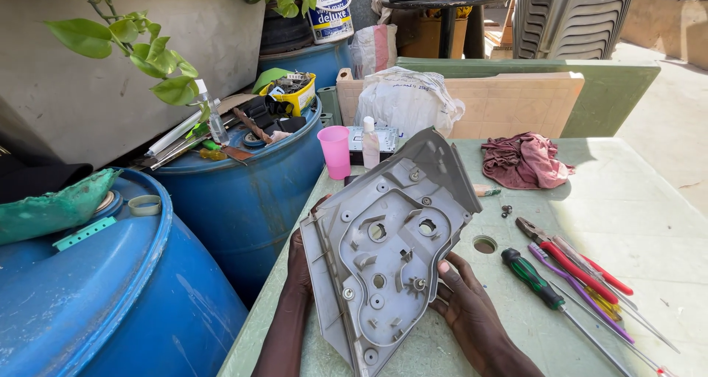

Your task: Disassembling a car tail light housing using a screwdriver

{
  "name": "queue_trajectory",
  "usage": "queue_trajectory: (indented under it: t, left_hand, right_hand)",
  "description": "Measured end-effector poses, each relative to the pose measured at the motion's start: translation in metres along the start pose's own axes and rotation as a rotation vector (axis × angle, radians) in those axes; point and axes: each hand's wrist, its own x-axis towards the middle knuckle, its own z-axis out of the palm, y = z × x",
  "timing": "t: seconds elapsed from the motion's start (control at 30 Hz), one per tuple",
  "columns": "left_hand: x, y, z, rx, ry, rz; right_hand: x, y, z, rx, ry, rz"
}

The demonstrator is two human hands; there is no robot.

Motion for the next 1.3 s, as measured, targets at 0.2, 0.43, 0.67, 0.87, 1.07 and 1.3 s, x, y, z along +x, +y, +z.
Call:
queue_trajectory:
  t: [0.2, 0.43, 0.67, 0.87, 1.07, 1.3]
  left_hand:
    - [-0.019, 0.001, -0.014, 0.018, -0.015, 0.002]
    - [-0.031, 0.011, -0.020, 0.037, -0.033, 0.025]
    - [-0.046, 0.012, -0.014, 0.052, -0.051, 0.037]
    - [-0.048, 0.021, -0.025, 0.068, -0.063, 0.045]
    - [0.016, 0.125, 0.084, 0.074, -0.086, 0.040]
    - [0.025, 0.126, 0.126, 0.051, -0.151, 0.013]
  right_hand:
    - [-0.004, -0.002, 0.003, -0.033, -0.004, -0.054]
    - [0.020, 0.020, -0.022, -0.046, -0.091, -0.135]
    - [0.022, 0.018, -0.025, -0.194, -0.100, -0.159]
    - [0.030, 0.022, -0.031, -0.196, -0.112, -0.210]
    - [0.014, -0.007, -0.013, -0.459, 0.097, -0.218]
    - [0.019, -0.038, -0.035, -0.979, 0.268, -0.979]
